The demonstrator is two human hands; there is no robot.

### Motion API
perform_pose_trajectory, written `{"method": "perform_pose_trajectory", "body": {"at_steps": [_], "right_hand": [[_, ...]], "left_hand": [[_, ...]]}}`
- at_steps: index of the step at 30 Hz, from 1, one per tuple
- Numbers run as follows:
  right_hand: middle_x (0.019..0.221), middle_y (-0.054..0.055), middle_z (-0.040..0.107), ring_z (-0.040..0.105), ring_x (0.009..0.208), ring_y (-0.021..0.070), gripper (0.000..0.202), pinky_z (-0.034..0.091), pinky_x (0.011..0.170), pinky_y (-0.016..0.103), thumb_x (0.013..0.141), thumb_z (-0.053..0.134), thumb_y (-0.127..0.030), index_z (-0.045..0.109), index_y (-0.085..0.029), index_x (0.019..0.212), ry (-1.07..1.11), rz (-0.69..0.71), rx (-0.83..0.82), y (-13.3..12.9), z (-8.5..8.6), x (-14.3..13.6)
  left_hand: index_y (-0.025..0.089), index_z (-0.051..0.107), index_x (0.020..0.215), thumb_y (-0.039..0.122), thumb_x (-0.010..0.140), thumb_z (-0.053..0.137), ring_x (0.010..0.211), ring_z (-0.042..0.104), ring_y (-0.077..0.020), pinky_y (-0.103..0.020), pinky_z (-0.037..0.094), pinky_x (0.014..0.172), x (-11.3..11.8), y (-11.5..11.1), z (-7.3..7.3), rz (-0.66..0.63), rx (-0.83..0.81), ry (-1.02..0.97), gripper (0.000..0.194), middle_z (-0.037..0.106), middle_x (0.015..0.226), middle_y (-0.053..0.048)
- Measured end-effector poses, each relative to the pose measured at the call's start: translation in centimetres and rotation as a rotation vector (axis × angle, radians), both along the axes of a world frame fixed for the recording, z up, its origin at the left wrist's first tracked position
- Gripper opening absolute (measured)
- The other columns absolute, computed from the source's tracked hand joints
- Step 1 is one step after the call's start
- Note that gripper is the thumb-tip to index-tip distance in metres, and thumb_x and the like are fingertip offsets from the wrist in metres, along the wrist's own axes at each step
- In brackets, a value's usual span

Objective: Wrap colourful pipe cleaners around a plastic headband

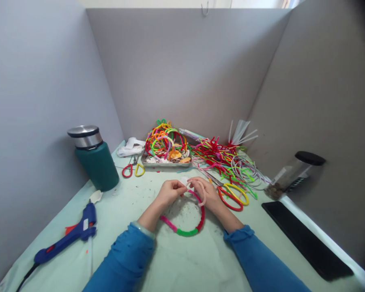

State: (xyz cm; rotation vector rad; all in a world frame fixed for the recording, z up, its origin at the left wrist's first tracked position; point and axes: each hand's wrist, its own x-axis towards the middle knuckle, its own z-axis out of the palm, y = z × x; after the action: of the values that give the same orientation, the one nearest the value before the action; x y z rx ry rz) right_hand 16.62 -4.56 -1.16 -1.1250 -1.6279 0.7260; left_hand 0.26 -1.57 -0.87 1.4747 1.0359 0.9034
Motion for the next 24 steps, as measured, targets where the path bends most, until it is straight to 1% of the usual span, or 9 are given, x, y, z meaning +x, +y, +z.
{"method": "perform_pose_trajectory", "body": {"at_steps": [2, 4, 6, 8, 11, 13, 16, 20, 24], "right_hand": [[0.076, 0.003, 0.061, 0.053, 0.062, 0.0138, 0.037, 0.041, 0.056, 0.024, 0.089, 0.038, -0.046, 0.063, -0.019, 0.093, 0.039, -0.028, -0.056, 0.2, -0.2, 0.1], [0.07, 0.002, 0.06, 0.05, 0.055, 0.0129, 0.038, 0.039, 0.051, 0.024, 0.088, 0.038, -0.046, 0.064, -0.018, 0.087, 0.04, -0.072, -0.09, 0.3, -0.4, 0.3], [0.067, 0.002, 0.06, 0.051, 0.055, 0.0129, 0.038, 0.038, 0.052, 0.023, 0.087, 0.04, -0.045, 0.064, -0.017, 0.078, 0.001, -0.118, -0.093, 0.4, -0.5, 0.4], [0.063, 0.002, 0.061, 0.052, 0.057, 0.0133, 0.037, 0.038, 0.055, 0.023, 0.086, 0.043, -0.042, 0.064, -0.016, 0.07, -0.061, -0.151, -0.105, 0.5, -0.5, 0.5], [0.057, 0.001, 0.059, 0.051, 0.057, 0.0132, 0.035, 0.036, 0.055, 0.023, 0.083, 0.046, -0.04, 0.063, -0.016, 0.064, -0.139, -0.174, -0.131, 0.4, -0.3, 0.4], [0.054, 0.0, 0.056, 0.049, 0.055, 0.0123, 0.036, 0.033, 0.053, 0.023, 0.081, 0.048, -0.04, 0.06, -0.015, 0.058, -0.163, -0.173, -0.14, 0.4, -0.1, 0.3], [0.05, -0.001, 0.052, 0.044, 0.051, 0.0108, 0.038, 0.03, 0.048, 0.022, 0.079, 0.05, -0.042, 0.057, -0.015, 0.054, -0.134, -0.125, -0.177, 0.4, -0.2, 0.2], [0.053, 0.0, 0.055, 0.045, 0.05, 0.0103, 0.038, 0.033, 0.046, 0.021, 0.077, 0.052, -0.045, 0.062, -0.013, 0.06, -0.038, 0.009, -0.258, 0.5, -0.8, 0.4], [0.054, 0.001, 0.057, 0.047, 0.05, 0.0107, 0.037, 0.035, 0.046, 0.021, 0.075, 0.055, -0.047, 0.062, -0.013, 0.061, -0.024, 0.04, -0.302, 0.7, -1.3, 0.6]], "left_hand": [[0.012, 0.062, 0.063, 0.033, 0.062, 0.068, 0.045, 0.045, -0.0077, -0.02, 0.032, 0.047, 0.0, -0.2, 0.3, -0.035, -0.014, -0.016, 0.022, 0.057, 0.05, 0.001], [0.012, 0.061, 0.064, 0.035, 0.062, 0.069, 0.043, 0.044, -0.0074, -0.02, 0.031, 0.046, 0.0, -0.4, 0.5, -0.073, -0.03, -0.036, 0.025, 0.056, 0.049, 0.001], [0.012, 0.06, 0.065, 0.038, 0.063, 0.069, 0.043, 0.045, -0.0075, -0.02, 0.031, 0.046, 0.0, -0.5, 0.6, -0.108, -0.024, -0.063, 0.027, 0.057, 0.049, 0.001], [0.012, 0.059, 0.071, 0.038, 0.064, 0.069, 0.045, 0.047, -0.0081, -0.02, 0.033, 0.047, 0.0, -0.6, 0.7, -0.129, 0.005, -0.093, 0.029, 0.057, 0.05, 0.001], [0.014, 0.056, 0.084, 0.037, 0.067, 0.068, 0.047, 0.05, -0.0088, -0.02, 0.036, 0.051, -0.1, -0.6, 0.7, -0.151, 0.052, -0.146, 0.031, 0.057, 0.051, 0.002], [0.014, 0.056, 0.084, 0.036, 0.068, 0.069, 0.051, 0.053, -0.0095, -0.02, 0.038, 0.053, -0.1, -0.7, 0.8, -0.171, 0.079, -0.175, 0.031, 0.058, 0.054, 0.002], [0.013, 0.056, 0.08, 0.038, 0.065, 0.071, 0.056, 0.056, -0.0106, -0.021, 0.041, 0.056, -0.1, -0.7, 0.8, -0.191, 0.089, -0.192, 0.032, 0.06, 0.061, 0.0], [0.012, 0.06, 0.088, 0.039, 0.065, 0.071, 0.06, 0.058, -0.0122, -0.023, 0.043, 0.06, -0.1, -0.7, 0.7, -0.196, 0.082, -0.195, 0.037, 0.063, 0.066, -0.002], [0.012, 0.065, 0.082, 0.039, 0.065, 0.071, 0.067, 0.06, -0.0145, -0.025, 0.045, 0.065, 0.0, -0.6, 0.5, -0.191, 0.072, -0.186, 0.033, 0.067, 0.076, -0.006]]}}
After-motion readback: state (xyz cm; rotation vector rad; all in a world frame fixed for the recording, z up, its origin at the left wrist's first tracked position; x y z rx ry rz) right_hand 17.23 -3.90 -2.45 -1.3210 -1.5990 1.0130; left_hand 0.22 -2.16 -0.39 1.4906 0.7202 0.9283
